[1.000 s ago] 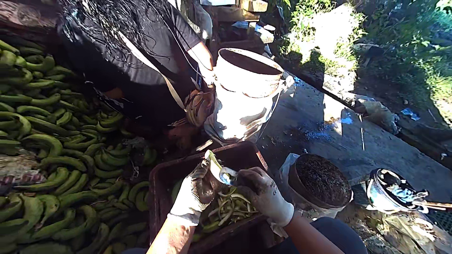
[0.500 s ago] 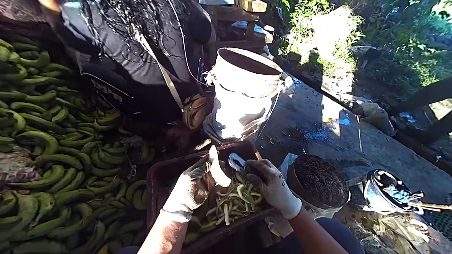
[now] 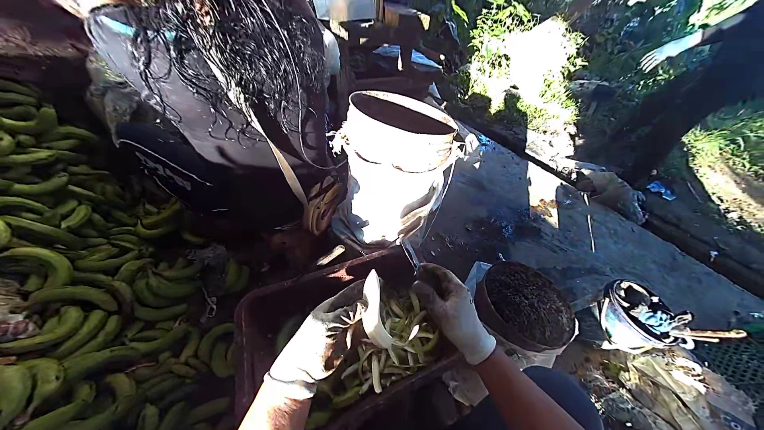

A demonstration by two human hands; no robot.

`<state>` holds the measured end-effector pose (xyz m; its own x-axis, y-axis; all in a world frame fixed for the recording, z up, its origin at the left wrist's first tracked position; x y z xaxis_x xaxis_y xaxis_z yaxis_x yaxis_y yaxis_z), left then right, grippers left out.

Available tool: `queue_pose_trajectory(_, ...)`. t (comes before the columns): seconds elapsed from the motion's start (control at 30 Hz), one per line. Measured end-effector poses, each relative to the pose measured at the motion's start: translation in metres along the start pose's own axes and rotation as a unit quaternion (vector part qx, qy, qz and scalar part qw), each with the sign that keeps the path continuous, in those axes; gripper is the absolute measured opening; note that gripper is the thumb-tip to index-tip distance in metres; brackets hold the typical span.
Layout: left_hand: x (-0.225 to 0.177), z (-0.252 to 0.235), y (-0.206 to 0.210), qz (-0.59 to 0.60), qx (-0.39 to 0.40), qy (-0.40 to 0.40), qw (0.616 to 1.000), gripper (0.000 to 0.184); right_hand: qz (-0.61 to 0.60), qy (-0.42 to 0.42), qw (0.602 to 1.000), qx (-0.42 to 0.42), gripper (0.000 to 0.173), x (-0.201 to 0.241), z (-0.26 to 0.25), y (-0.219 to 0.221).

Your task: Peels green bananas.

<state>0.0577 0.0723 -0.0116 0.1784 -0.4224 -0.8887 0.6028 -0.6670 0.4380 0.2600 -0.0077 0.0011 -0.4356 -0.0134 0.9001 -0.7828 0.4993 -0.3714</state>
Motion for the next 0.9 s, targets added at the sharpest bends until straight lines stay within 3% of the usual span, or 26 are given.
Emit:
queue_pose_trajectory(0.1, 0.006, -0.005, -0.007, -0.033, -0.104, 0.028, 0.994, 0.038, -0.027, -0.013, 0.997, 0.074, 0.079, 0.025, 0.025, 0.032)
queue_pose_trajectory(0.2, 0.009, -0.002, -0.005, -0.141, -0.174, 0.061, 0.973, 0.029, 0.045, -0.034, 0.992, 0.111, 0.072, 0.034, 0.045, 0.058)
queue_pose_trajectory(0.27, 0.004, -0.002, -0.01, -0.065, -0.171, 0.055, 0.982, 0.025, 0.03, -0.053, 0.997, 0.054, 0.062, 0.044, 0.039, 0.044)
queue_pose_trajectory(0.33, -0.019, 0.0, -0.029, 0.004, -0.187, 0.078, 0.979, 0.026, 0.034, -0.107, 0.992, -0.063, 0.054, 0.076, 0.005, 0.0)
queue_pose_trajectory(0.47, -0.092, 0.037, -0.095, 0.001, -0.296, 0.163, 0.941, 0.026, 0.18, -0.153, 0.926, -0.294, 0.049, 0.172, -0.1, -0.109)
queue_pose_trajectory(0.57, -0.112, 0.078, -0.149, 0.056, -0.367, 0.188, 0.909, 0.031, 0.239, -0.151, 0.922, -0.265, 0.054, 0.207, -0.166, -0.127)
queue_pose_trajectory(0.67, -0.134, 0.117, -0.194, 0.143, -0.427, 0.245, 0.859, 0.027, 0.124, -0.24, 0.947, -0.173, 0.043, 0.218, -0.15, -0.059)
queue_pose_trajectory(0.73, -0.143, 0.137, -0.211, 0.169, -0.442, 0.28, 0.835, 0.024, 0.077, -0.203, 0.974, -0.065, 0.039, 0.188, -0.114, 0.019)
queue_pose_trajectory(0.8, -0.143, 0.146, -0.225, 0.187, -0.442, 0.305, 0.823, 0.025, 0.119, -0.155, 0.98, 0.039, 0.033, 0.123, -0.079, 0.118)
queue_pose_trajectory(0.9, -0.138, 0.14, -0.234, 0.218, -0.432, 0.297, 0.824, 0.024, 0.15, 0.003, 0.96, 0.235, 0.035, -0.013, -0.034, 0.253)
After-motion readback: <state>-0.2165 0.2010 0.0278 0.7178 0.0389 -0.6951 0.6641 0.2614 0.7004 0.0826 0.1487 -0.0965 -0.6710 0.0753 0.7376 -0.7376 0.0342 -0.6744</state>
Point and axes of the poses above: each hand's wrist, its own z-axis away from the middle knuckle, its own y-axis out of the palm, x = y × z, the point moved 10 cm from there along -z, towards the middle knuckle, and after that the axes turned 3 degrees about -y, right-handed, at the moved point
